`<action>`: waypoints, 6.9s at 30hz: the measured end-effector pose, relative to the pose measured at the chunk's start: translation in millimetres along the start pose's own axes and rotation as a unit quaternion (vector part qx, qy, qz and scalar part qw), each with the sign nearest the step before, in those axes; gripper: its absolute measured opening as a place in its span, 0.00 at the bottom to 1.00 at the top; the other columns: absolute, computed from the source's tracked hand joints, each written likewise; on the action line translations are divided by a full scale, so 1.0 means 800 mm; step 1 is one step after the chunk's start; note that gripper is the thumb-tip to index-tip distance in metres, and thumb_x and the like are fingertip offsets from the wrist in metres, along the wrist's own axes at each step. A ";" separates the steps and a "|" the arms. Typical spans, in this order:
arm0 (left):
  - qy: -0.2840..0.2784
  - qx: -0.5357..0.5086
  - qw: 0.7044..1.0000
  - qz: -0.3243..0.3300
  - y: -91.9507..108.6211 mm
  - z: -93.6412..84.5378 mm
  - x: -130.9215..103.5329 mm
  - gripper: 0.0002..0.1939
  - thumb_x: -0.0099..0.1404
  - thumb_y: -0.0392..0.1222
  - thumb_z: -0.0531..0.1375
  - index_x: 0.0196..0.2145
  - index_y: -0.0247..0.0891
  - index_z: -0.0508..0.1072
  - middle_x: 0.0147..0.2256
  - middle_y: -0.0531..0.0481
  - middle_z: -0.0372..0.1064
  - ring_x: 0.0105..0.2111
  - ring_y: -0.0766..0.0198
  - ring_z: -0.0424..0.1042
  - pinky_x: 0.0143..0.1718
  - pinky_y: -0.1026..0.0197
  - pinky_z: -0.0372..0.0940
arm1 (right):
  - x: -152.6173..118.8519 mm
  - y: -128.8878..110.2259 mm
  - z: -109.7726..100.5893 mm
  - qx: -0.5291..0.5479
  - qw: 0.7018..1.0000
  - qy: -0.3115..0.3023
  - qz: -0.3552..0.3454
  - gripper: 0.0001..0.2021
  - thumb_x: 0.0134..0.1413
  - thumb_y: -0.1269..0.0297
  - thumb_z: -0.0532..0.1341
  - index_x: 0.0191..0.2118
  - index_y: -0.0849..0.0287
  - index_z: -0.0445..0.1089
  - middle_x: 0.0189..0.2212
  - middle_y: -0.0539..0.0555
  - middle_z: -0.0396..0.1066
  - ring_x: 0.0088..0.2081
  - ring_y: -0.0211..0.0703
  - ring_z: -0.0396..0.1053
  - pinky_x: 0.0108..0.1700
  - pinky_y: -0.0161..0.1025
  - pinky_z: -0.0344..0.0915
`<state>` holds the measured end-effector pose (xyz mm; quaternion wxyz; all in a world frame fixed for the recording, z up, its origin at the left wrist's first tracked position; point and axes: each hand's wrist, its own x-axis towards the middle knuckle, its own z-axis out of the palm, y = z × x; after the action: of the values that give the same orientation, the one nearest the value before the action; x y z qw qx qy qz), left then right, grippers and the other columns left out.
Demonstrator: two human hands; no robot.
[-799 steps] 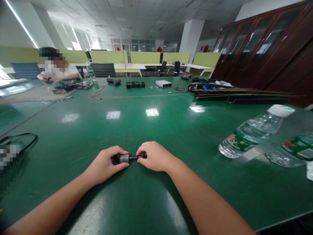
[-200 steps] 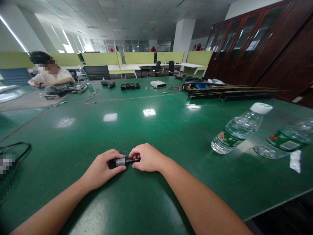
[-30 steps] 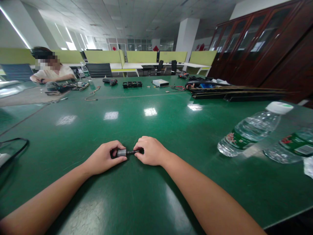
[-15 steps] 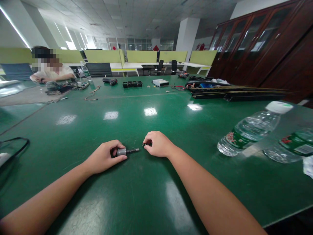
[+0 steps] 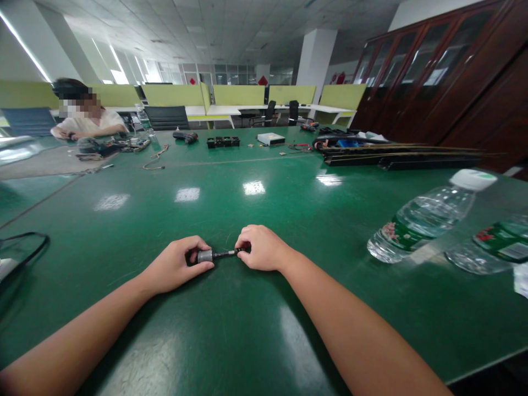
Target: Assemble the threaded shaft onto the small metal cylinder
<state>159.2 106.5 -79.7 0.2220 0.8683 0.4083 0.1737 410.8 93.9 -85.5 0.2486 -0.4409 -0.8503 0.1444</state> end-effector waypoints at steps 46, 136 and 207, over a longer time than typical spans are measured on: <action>-0.007 -0.002 1.000 0.011 -0.001 0.003 0.005 0.14 0.60 0.50 0.63 0.38 0.38 0.73 0.28 0.53 0.66 0.27 0.64 0.64 0.29 0.64 0.57 | 0.006 -0.023 0.028 0.057 0.998 0.005 0.000 0.10 0.50 0.69 0.66 0.41 0.60 0.75 0.35 0.54 0.74 0.37 0.41 0.68 0.41 0.37 0.63; 0.022 -0.029 0.999 0.022 0.000 0.000 0.000 0.13 0.58 0.48 0.65 0.37 0.36 0.74 0.29 0.52 0.69 0.27 0.65 0.66 0.29 0.64 0.60 | 0.007 -0.015 0.020 0.235 0.969 -0.008 0.072 0.21 0.44 0.76 0.66 0.48 0.60 0.74 0.35 0.51 0.76 0.34 0.37 0.71 0.42 0.36 0.67; 0.011 -0.015 1.000 0.023 0.003 0.002 0.006 0.13 0.60 0.50 0.64 0.37 0.38 0.75 0.30 0.52 0.69 0.28 0.65 0.65 0.30 0.64 0.59 | 0.005 -0.012 0.020 0.047 0.999 0.006 -0.015 0.06 0.48 0.71 0.66 0.34 0.59 0.76 0.29 0.52 0.72 0.34 0.40 0.67 0.38 0.36 0.61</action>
<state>164.0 108.4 -79.6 0.2266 0.8721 0.3878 0.1944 394.0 91.4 -93.1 0.2766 -0.4170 -0.8473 0.1778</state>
